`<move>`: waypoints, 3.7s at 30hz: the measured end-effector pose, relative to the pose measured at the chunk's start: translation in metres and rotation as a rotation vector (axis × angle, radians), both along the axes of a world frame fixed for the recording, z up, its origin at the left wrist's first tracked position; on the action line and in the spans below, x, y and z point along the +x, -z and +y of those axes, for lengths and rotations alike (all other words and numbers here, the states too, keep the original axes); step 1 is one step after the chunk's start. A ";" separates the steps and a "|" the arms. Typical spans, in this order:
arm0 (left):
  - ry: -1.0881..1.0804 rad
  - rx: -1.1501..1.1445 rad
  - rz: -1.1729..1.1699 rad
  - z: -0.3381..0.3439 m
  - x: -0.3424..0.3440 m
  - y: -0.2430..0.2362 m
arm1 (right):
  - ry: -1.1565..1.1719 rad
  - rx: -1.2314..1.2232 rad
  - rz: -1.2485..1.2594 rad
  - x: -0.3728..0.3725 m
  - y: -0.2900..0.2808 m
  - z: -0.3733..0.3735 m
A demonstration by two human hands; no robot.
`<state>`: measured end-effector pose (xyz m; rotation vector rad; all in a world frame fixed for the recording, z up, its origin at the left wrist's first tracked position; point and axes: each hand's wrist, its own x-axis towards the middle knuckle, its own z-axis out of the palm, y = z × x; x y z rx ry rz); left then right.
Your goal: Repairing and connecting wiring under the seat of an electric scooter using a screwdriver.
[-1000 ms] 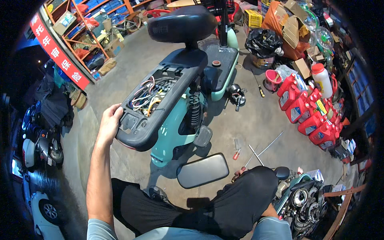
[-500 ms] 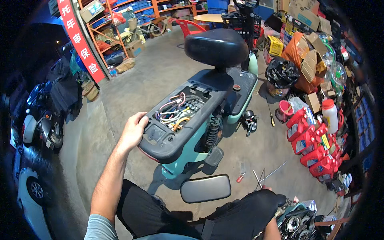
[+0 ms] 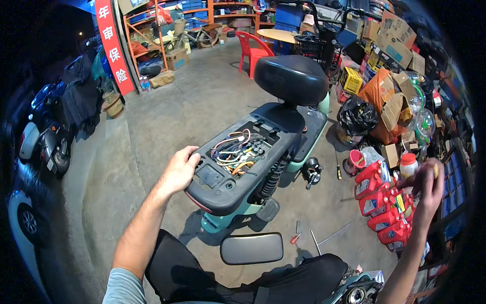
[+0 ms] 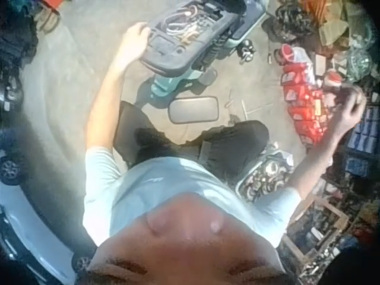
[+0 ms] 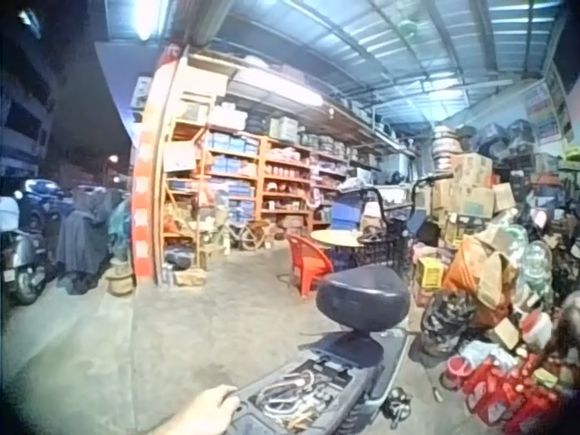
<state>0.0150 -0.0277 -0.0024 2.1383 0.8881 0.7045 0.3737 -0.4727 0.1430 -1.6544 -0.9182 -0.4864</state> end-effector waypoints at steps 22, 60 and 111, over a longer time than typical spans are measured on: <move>-0.044 -0.009 0.056 -0.014 -0.004 -0.017 | -0.587 -0.007 -0.188 -0.099 -0.071 0.312; -0.045 -0.142 0.032 0.000 -0.004 -0.006 | -0.770 0.085 0.480 -0.099 -0.080 0.386; 0.044 -0.136 -0.052 0.012 -0.004 0.003 | -0.036 -1.094 -0.552 -0.078 -0.149 0.375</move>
